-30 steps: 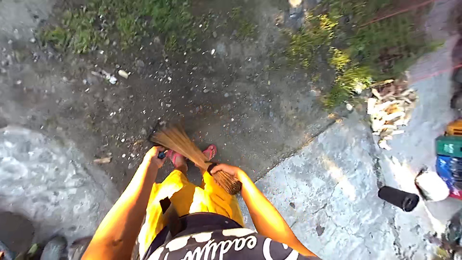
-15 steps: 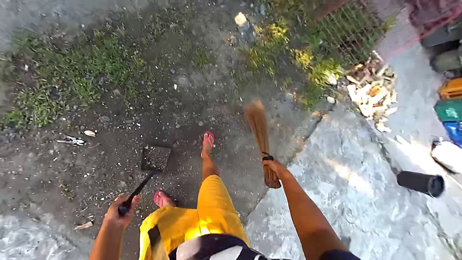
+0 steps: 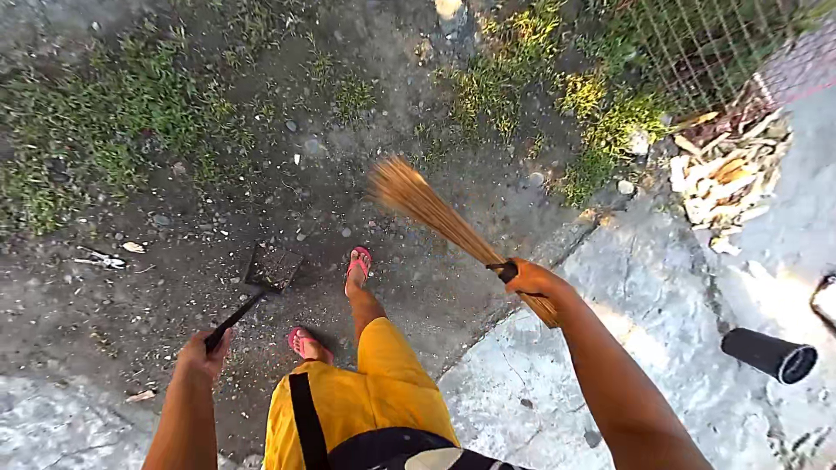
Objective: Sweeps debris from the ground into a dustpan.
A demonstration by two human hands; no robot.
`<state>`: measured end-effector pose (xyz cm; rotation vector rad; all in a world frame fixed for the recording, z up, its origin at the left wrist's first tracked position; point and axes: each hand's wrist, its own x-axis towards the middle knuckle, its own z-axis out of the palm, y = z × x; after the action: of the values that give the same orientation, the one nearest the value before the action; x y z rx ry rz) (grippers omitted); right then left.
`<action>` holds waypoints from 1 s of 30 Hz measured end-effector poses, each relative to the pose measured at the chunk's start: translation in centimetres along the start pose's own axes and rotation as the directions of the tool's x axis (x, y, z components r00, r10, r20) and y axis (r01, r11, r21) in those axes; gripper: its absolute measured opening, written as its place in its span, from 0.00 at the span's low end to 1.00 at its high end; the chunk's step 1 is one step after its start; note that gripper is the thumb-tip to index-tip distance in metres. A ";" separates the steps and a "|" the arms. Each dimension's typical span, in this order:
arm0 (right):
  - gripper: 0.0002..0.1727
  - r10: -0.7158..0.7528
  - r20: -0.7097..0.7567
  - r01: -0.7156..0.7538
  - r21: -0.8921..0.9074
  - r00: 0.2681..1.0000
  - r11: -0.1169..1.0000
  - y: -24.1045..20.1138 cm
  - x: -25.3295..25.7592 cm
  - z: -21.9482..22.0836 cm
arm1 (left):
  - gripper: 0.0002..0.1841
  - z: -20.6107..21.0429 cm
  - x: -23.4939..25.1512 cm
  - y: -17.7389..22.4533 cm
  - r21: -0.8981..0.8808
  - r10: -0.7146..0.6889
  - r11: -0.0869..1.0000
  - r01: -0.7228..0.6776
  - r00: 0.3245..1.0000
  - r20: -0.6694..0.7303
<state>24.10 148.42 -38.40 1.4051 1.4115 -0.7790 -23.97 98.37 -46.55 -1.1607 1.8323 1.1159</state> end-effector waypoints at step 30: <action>0.33 -0.221 0.308 0.316 -0.303 0.925 0.899 -41.1 4.2 2.1 | 0.19 -1.5 5.2 7.6 0.047 0.044 0.998 -0.036 0.982 -0.181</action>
<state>-15.02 142.57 -50.58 0.8072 1.4621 -0.8129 -33.08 97.00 -48.18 -1.2400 2.0172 1.0147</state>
